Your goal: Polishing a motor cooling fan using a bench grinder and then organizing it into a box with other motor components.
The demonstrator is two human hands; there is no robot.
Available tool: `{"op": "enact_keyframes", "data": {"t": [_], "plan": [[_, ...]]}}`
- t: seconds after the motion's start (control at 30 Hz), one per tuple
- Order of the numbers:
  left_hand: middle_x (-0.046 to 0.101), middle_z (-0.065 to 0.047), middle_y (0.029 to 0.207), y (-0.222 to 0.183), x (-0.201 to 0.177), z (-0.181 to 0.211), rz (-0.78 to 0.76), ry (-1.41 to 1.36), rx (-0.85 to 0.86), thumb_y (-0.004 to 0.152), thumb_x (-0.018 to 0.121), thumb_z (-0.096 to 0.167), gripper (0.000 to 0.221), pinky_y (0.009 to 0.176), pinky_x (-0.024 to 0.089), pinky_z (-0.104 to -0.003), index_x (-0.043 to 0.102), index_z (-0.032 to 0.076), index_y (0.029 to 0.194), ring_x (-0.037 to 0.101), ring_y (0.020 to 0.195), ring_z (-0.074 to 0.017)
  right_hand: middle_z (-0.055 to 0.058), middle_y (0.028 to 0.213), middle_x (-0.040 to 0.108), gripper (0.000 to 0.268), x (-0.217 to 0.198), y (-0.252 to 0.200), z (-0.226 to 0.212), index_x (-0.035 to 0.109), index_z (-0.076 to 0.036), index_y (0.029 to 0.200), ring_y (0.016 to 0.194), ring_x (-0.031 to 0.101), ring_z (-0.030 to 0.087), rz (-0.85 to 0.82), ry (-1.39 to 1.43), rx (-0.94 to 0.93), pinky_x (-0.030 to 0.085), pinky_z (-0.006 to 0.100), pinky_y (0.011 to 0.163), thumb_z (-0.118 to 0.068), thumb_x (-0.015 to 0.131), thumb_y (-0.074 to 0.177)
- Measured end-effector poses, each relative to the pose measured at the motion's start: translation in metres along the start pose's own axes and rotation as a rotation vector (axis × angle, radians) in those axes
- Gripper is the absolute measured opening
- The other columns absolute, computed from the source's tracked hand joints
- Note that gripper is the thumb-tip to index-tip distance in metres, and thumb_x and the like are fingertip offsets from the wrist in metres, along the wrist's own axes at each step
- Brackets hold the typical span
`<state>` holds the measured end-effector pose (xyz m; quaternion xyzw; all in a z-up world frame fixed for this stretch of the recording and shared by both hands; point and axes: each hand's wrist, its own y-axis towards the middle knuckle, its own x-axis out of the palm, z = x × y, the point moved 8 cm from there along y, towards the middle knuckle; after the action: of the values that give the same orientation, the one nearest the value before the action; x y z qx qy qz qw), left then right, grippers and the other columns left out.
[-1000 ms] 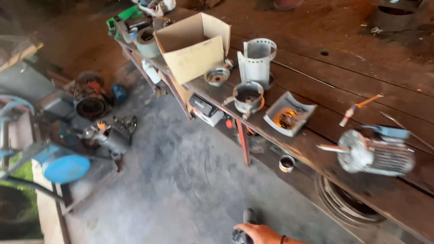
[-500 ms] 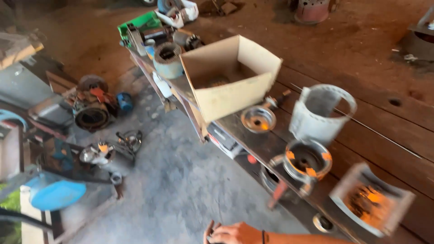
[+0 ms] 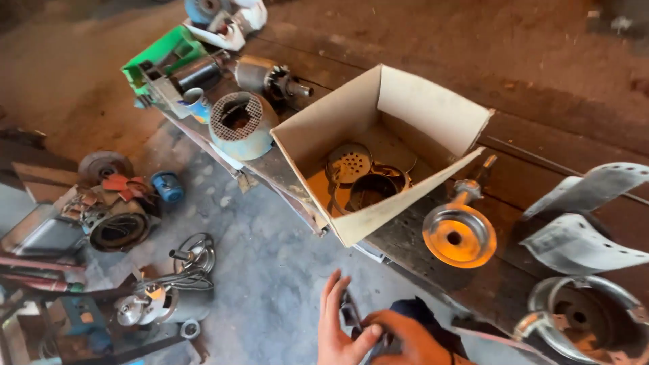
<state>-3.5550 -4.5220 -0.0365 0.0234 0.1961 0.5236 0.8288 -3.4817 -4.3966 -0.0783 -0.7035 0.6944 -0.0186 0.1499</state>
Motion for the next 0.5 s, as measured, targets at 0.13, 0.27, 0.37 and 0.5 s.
{"op": "enact_keyframes", "data": {"t": [0.13, 0.27, 0.37, 0.5], "plan": [[0.034, -0.022, 0.159, 0.075, -0.002, 0.027, -0.144, -0.18, -0.059, 0.082, 0.062, 0.082, 0.1, 0.111, 0.037, -0.045, 0.046, 0.005, 0.143, 0.037, 0.148, -0.0346, 0.005, 0.101, 0.076, 0.037, -0.042, 0.054, -0.002, 0.07, -0.011, 0.1, 0.086, 0.077, 0.02, 0.255, -0.158, -0.548, 0.06, 0.031, 0.075, -0.042, 0.082, 0.085], [0.012, -0.031, 0.164, 0.132, 0.005, 0.039, -0.207, -0.233, 0.066, 0.09, 0.066, 0.064, 0.096, 0.123, 0.021, -0.059, 0.027, 0.002, 0.151, 0.013, 0.156, -0.0447, 0.005, 0.089, 0.073, 0.02, -0.084, 0.089, -0.043, 0.072, -0.012, 0.095, 0.063, 0.067, 0.021, 0.193, -0.403, -0.895, 0.052, 0.032, 0.059, -0.03, 0.064, 0.097], [0.006, -0.029, 0.168, 0.179, 0.006, 0.025, -0.361, -0.296, 0.186, 0.091, 0.059, 0.069, 0.102, 0.13, 0.019, -0.06, 0.015, 0.006, 0.158, 0.01, 0.161, -0.0442, 0.013, 0.091, 0.074, 0.021, -0.135, 0.14, -0.013, 0.065, -0.009, 0.099, 0.068, 0.071, 0.03, -0.257, -0.128, -0.944, 0.057, 0.039, 0.061, -0.029, 0.066, 0.095], [0.034, -0.024, 0.163, 0.251, -0.017, 0.002, -0.476, -0.147, 0.395, 0.1, 0.045, 0.069, 0.091, 0.13, 0.039, -0.052, 0.024, 0.001, 0.157, 0.042, 0.154, -0.0402, 0.008, 0.079, 0.06, 0.041, -0.242, 0.159, -0.024, 0.055, -0.003, 0.102, 0.066, 0.061, 0.018, 0.741, -0.105, -0.468, 0.05, 0.031, 0.063, -0.043, 0.051, 0.107]]}}
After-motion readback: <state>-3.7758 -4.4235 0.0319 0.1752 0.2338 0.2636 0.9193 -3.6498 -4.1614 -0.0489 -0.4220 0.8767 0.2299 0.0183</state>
